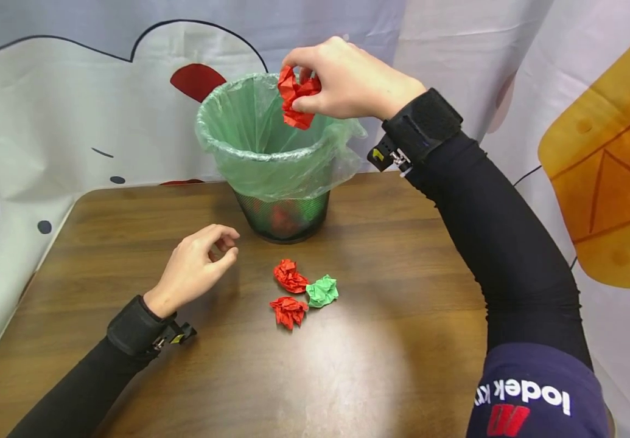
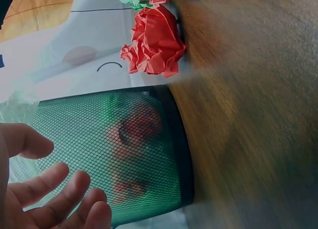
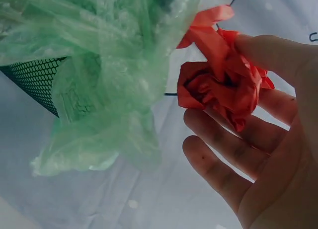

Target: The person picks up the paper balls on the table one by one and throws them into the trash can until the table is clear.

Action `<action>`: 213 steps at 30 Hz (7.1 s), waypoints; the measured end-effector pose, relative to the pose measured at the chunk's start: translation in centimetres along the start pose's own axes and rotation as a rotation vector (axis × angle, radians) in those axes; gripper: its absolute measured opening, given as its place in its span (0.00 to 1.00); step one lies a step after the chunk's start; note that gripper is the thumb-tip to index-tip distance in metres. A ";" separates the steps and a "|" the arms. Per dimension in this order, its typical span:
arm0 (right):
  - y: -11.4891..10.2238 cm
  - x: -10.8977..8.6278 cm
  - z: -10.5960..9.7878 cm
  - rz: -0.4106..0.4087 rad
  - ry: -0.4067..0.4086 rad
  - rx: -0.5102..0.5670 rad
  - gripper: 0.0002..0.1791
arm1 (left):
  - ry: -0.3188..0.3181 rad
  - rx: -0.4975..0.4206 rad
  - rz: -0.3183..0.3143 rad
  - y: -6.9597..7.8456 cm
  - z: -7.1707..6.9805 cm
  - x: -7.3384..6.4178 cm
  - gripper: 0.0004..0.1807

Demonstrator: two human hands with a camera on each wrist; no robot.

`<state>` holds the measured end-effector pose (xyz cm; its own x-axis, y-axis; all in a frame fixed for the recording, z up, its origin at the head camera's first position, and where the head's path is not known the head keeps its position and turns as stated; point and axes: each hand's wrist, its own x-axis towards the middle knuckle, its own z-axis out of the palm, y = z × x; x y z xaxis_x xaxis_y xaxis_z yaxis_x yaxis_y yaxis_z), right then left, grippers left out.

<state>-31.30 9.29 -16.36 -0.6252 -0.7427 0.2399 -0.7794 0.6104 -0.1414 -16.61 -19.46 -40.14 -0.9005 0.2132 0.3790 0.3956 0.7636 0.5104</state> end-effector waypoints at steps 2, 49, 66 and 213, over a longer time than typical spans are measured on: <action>0.3 0.2 0.2 0.017 -0.018 0.010 0.25 | -0.004 0.000 -0.004 0.0 0.0 -0.1 0.10; -2.4 -9.7 4.5 -0.247 0.077 0.171 0.14 | -0.066 0.008 0.020 0.3 1.3 0.4 0.10; -2.4 -12.7 9.5 -0.150 -0.062 0.128 0.18 | -0.103 0.007 0.029 0.8 2.3 1.0 0.12; -0.9 -16.7 20.0 -0.045 -0.139 0.401 0.17 | 0.286 0.099 0.158 8.3 -11.3 18.8 0.20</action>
<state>-20.94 15.66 -39.43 -0.5681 -0.8132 0.1263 -0.7435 0.4414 -0.5023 -28.23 -16.02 -20.03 -0.7371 0.1646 0.6554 0.4940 0.7930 0.3565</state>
